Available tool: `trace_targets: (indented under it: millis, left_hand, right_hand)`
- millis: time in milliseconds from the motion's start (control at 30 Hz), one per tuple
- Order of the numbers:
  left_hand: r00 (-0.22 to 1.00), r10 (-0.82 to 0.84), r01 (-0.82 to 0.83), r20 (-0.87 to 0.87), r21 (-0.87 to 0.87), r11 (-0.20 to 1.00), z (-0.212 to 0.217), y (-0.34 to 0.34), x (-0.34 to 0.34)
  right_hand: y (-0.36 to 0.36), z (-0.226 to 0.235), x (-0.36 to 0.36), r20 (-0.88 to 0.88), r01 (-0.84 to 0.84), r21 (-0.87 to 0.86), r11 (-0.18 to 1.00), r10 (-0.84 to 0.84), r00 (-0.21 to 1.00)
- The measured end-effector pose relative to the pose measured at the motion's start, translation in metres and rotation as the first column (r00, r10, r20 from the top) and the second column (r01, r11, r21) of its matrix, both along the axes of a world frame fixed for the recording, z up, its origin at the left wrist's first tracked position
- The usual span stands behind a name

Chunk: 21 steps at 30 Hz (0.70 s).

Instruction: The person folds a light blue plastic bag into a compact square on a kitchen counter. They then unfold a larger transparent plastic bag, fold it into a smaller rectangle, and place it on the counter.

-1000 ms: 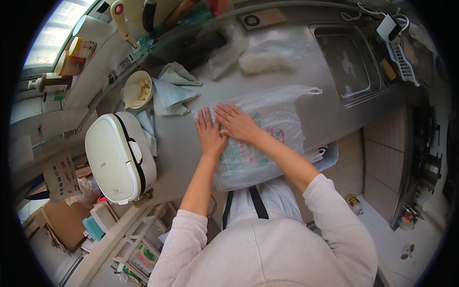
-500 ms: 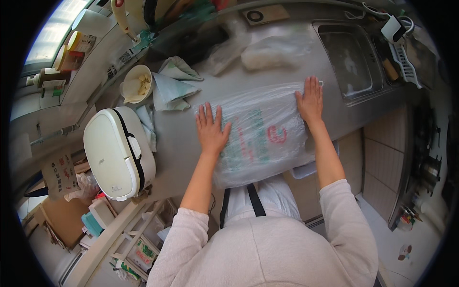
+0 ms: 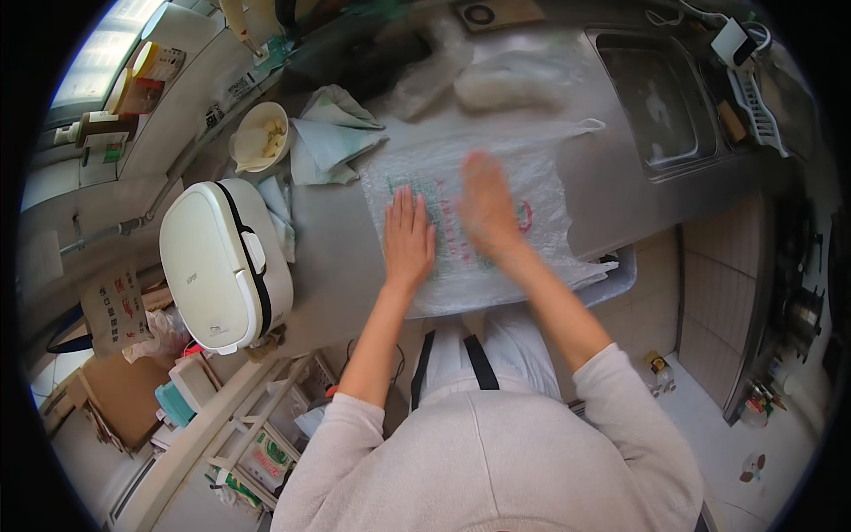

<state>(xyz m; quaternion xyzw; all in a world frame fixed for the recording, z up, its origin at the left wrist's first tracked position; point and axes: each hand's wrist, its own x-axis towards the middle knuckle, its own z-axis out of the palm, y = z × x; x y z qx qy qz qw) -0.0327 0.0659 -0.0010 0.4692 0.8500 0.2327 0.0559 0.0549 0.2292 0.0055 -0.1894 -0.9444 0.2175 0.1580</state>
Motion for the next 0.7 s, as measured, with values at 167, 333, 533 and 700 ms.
trace_targets:
  millis: [167, 333, 533, 700]
  left_hand:
    - [0.999, -0.001, -0.005, -0.038, -0.156, 0.988, -0.015, -0.036, 0.024]
    - [0.996, 0.016, -0.032, -0.090, -0.180, 0.983, -0.009, -0.038, 0.027]
    - [0.997, 0.011, -0.024, -0.081, -0.172, 0.985, -0.006, -0.032, 0.026]
    - [0.997, -0.073, 0.074, 0.030, -0.031, 0.997, -0.010, -0.066, 0.051]
  right_hand:
    - [-0.056, -0.020, 0.027, 0.125, -0.140, -0.034, 0.990, 0.143, 0.982]
    - [0.020, -0.022, 0.084, 0.206, 0.095, 0.103, 0.990, -0.115, 0.972]
    - [0.072, -0.028, 0.145, 0.161, 0.302, 0.249, 0.920, -0.347, 0.924]
    - [-0.041, 0.007, 0.101, 0.007, 0.127, -0.007, 0.992, -0.126, 0.992]
